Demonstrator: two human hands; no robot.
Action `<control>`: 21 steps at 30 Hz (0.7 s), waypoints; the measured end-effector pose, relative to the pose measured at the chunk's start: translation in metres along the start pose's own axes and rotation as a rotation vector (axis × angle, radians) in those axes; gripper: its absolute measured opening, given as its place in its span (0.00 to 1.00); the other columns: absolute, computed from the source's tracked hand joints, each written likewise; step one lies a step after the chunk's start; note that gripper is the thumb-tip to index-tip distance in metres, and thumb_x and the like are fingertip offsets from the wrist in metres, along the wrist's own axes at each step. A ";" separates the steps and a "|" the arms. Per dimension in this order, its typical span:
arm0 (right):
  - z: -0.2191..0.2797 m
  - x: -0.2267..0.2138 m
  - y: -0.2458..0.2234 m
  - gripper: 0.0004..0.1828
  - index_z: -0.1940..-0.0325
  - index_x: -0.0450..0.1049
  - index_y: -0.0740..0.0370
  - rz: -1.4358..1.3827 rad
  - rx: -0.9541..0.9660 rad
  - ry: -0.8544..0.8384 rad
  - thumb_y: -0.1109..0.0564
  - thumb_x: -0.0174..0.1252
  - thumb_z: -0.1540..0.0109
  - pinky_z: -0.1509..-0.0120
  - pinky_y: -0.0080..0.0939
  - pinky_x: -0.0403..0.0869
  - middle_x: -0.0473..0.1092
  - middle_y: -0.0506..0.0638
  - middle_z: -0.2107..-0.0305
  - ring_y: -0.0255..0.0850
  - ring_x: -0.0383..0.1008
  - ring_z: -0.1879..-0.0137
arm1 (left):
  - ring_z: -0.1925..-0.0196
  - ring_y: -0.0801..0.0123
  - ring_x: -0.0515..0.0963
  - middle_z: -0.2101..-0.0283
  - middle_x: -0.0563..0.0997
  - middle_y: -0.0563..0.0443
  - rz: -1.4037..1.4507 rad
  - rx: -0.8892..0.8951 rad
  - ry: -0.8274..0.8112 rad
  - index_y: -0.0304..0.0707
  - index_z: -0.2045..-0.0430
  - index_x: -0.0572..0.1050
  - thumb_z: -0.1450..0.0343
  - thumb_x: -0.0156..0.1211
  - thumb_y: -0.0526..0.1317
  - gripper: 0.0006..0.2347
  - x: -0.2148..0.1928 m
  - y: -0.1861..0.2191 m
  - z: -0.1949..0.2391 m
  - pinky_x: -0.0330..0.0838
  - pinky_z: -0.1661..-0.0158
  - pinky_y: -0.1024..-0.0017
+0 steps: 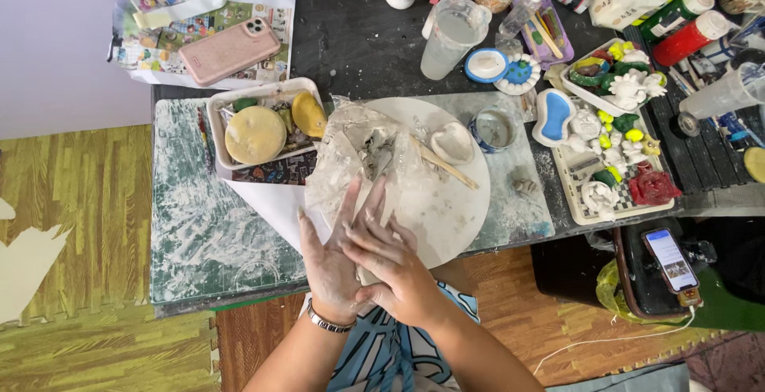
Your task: The person sits at a cluttered workbench and repeatedly shapes small pieces of grey clay by hand. They roll the clay into balls, flatten it, and form it into small, rounded shapes, occasionally dipping their hands into a container of water to keep the material pliable.
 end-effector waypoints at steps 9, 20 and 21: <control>0.011 -0.027 0.007 0.22 0.43 0.75 0.60 -0.172 0.046 0.256 0.57 0.68 0.41 0.39 0.45 0.74 0.74 0.54 0.52 0.48 0.75 0.43 | 0.24 0.51 0.56 0.22 0.54 0.44 0.100 -0.092 0.021 0.49 0.29 0.61 0.26 0.40 0.67 0.34 -0.014 -0.017 0.005 0.53 0.30 0.51; 0.028 -0.062 0.045 0.04 0.54 0.64 0.64 -0.358 0.029 0.562 0.60 0.45 0.28 0.53 0.36 0.71 0.65 0.52 0.63 0.38 0.66 0.61 | 0.19 0.57 0.50 0.22 0.55 0.37 -0.027 -0.009 -0.066 0.38 0.32 0.63 0.22 0.41 0.58 0.28 -0.021 -0.022 0.004 0.41 0.23 0.49; 0.031 -0.062 0.053 0.05 0.54 0.63 0.65 -0.420 0.036 0.587 0.60 0.45 0.27 0.54 0.35 0.71 0.65 0.52 0.63 0.38 0.65 0.62 | 0.18 0.57 0.50 0.22 0.55 0.37 -0.130 0.025 -0.080 0.36 0.32 0.62 0.21 0.41 0.57 0.28 -0.023 -0.019 0.005 0.41 0.23 0.49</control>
Point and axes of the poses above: each hand's wrist, its own z-axis away from the middle knuckle, its own x-axis out of the palm, y = z × x, the point moved 9 cm from there along -z, towards the middle knuckle
